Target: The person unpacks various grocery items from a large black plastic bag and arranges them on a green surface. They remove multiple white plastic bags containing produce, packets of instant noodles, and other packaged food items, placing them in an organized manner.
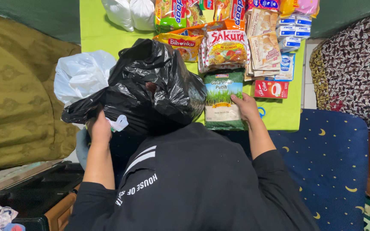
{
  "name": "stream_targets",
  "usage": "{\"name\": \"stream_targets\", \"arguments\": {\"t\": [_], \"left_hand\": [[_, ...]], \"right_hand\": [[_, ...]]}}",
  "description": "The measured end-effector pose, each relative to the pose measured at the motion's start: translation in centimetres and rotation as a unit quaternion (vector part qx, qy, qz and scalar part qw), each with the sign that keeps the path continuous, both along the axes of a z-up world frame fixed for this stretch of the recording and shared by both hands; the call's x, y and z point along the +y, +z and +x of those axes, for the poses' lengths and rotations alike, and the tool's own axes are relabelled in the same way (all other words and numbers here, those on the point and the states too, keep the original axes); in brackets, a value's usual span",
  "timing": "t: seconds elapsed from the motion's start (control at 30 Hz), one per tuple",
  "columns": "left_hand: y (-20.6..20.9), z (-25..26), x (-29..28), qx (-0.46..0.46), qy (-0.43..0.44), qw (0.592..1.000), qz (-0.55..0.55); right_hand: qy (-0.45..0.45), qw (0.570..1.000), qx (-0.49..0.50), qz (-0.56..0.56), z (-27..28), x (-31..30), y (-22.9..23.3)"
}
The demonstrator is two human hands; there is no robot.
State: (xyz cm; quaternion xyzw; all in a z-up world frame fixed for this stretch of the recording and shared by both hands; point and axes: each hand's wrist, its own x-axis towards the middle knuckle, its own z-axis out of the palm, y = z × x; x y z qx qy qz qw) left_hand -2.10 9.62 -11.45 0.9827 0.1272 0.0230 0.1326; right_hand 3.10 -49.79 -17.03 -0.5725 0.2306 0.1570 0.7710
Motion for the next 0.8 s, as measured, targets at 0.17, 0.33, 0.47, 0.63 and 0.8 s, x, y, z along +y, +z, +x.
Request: {"name": "stream_targets", "arguments": {"t": [0.17, 0.33, 0.47, 0.63, 0.8], "left_hand": [[-0.3, 0.3, -0.3, -0.067, 0.096, 0.978, -0.174], [-1.2, -0.3, 0.9, -0.002, -0.024, 0.999, 0.041], [-1.5, -0.5, 1.4, -0.001, -0.044, 0.997, 0.067], [-0.3, -0.2, 0.8, 0.023, -0.032, 0.998, 0.04], [0.8, 0.7, -0.6, 0.004, 0.149, 0.967, -0.206]], "right_hand": [[0.021, 0.999, -0.015, -0.021, 0.4, -0.9, -0.6], [0.057, 0.997, -0.027, -0.043, 1.0, -2.1, 0.3], [0.023, 0.999, -0.026, -0.007, 1.1, -3.0, 0.5], [-0.057, 0.996, -0.014, 0.061, -0.4, -2.1, -0.7], [-0.048, 0.998, -0.042, 0.012, -0.5, -1.4, -1.4]]}}
